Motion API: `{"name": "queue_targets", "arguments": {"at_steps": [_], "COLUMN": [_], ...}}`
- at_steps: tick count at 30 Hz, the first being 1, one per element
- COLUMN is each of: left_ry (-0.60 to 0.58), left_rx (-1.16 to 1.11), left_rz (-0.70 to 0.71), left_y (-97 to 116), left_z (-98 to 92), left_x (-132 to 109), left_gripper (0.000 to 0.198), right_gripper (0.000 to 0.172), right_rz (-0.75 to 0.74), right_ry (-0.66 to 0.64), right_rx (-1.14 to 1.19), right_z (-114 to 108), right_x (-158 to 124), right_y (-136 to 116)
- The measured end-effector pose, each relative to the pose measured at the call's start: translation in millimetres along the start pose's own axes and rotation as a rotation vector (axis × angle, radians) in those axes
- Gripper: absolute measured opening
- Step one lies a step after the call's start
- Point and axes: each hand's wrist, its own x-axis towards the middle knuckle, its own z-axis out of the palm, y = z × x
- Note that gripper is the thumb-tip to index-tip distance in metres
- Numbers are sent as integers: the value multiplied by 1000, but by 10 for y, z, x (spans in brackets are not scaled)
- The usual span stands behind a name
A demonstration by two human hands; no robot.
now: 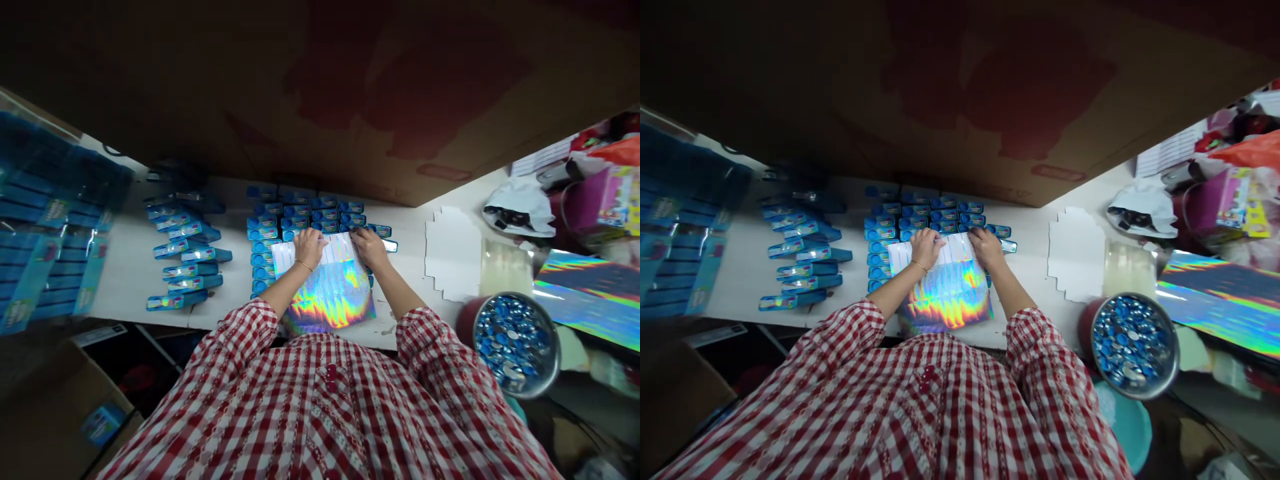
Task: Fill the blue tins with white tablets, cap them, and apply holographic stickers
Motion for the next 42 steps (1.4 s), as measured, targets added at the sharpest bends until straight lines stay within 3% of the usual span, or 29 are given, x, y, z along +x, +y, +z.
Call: {"name": "queue_targets", "arguments": {"at_steps": [5,8,15,17,19,23,26,31,37,42], "left_ry": [28,32,-22,-2,-3,-243,-350,-237,-123,-86], "left_rx": [11,13,-29,-144,-379,-1018,-1169,-1172,-1180,-1098], "left_rz": [-7,-4,1,38,67,5,-78,-320,-536,-499], "left_y": [34,37,75,83,54,-167,-426,-882,-1334,-1561], "left_z": [15,18,-45,-126,-247,-572,-815,-1027,-1016,-911], "left_x": [-13,-11,46,7,-114,-583,-952,-1284,-1465,-1545], "left_gripper": [13,13,15,19,23,47,55,47,42,42], "right_gripper": [34,27,15,13,14,19,21,24,30,24], "right_rz": [-19,2,180,272,342,472,574,690,757,728], "right_ry": [96,142,217,230,240,240,164,58,1,29], "right_rx": [104,171,385,533,699,1017,1218,1385,1388,1204], "right_z": [24,-114,-1079,-1275,-1324,-1051,-711,-211,277,515], "right_x": [-121,-162,-627,-725,-744,-620,-508,-389,-332,-386], "right_y": [52,8,-402,-586,-764,-1115,-1439,-2031,-2480,-2590]}}
